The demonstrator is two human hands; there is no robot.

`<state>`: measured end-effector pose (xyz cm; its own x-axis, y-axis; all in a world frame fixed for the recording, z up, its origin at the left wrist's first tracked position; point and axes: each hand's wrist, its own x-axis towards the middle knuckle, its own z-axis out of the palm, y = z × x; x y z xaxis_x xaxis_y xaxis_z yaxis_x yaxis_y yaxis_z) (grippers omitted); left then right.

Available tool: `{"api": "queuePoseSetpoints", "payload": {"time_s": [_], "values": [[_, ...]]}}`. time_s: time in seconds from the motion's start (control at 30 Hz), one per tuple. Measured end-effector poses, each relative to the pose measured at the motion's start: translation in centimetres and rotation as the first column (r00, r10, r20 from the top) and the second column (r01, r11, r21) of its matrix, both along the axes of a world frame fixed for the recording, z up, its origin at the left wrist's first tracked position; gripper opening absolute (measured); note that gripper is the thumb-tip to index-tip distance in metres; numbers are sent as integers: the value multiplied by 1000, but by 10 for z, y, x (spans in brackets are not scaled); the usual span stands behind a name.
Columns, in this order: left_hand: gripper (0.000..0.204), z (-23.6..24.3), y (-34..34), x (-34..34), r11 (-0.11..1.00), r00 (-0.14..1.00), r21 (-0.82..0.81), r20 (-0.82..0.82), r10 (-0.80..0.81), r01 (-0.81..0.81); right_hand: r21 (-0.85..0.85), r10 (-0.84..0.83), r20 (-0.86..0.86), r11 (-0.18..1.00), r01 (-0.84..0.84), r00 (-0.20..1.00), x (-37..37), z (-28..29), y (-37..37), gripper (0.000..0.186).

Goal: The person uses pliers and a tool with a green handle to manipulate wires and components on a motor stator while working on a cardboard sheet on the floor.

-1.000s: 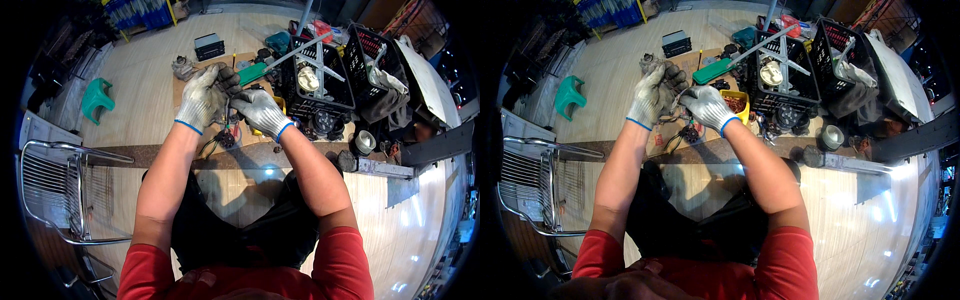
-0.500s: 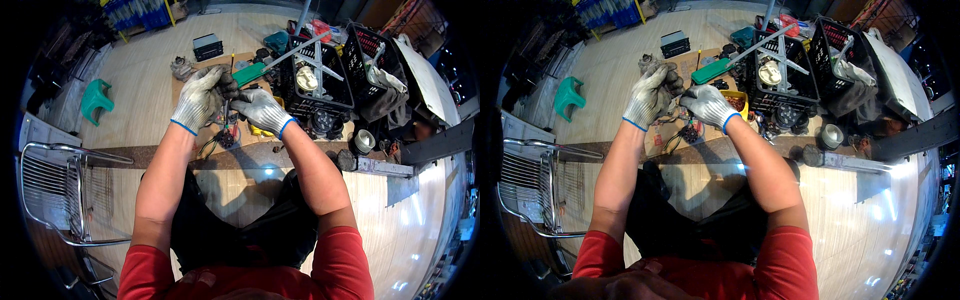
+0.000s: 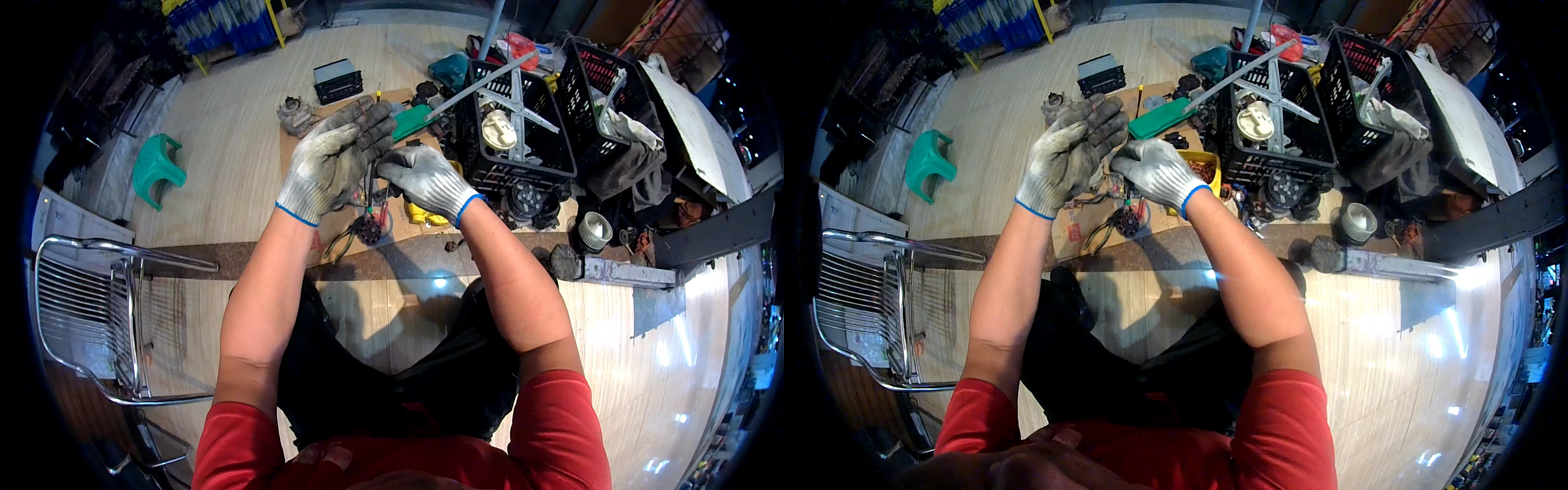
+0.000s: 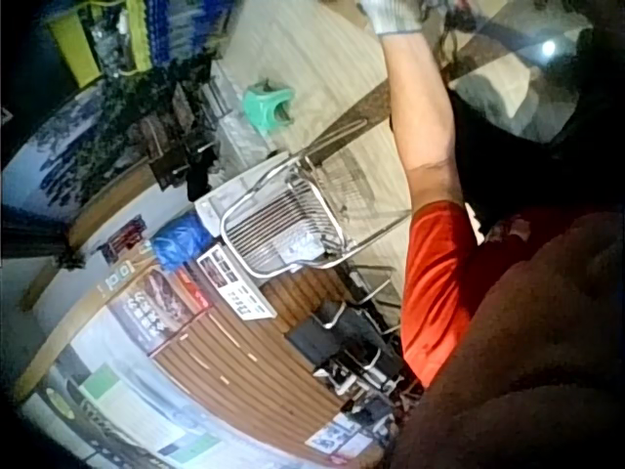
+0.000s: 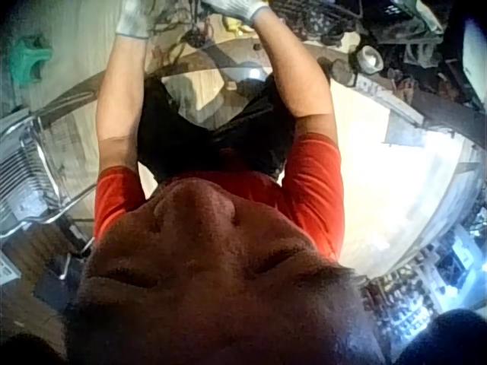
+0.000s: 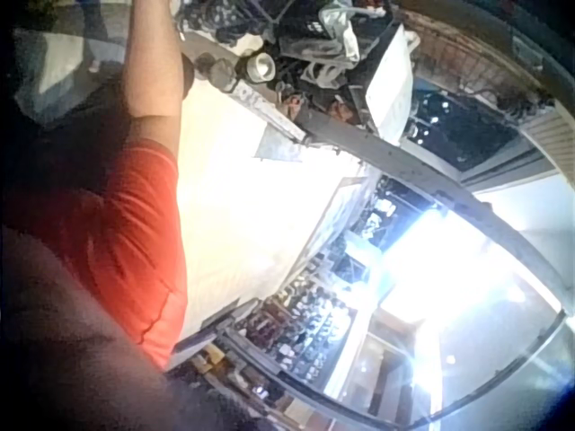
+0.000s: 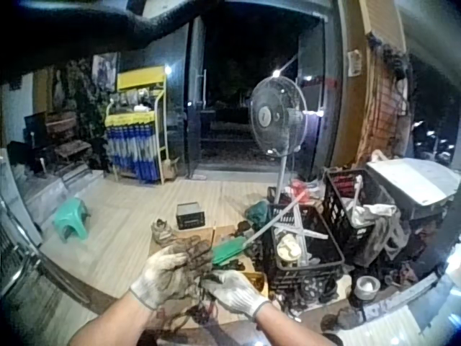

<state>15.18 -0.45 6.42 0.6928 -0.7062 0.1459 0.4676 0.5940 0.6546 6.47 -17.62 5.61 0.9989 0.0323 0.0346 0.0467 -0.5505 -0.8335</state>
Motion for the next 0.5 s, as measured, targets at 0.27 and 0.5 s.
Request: {"api": "queuePoseSetpoints", "payload": {"time_s": [0.27, 0.5], "values": [[31, -5, -3, -1, 995, 996, 80, -48, 71, -67, -65, 25, 25, 998, -23, 999, -1, -1, 0, 35], [23, -11, -2, -1, 983, 993, 140, -6, 118, -117, -160, 83, 113, 985, -65, 990, 1, -9, -1, 34]]}}
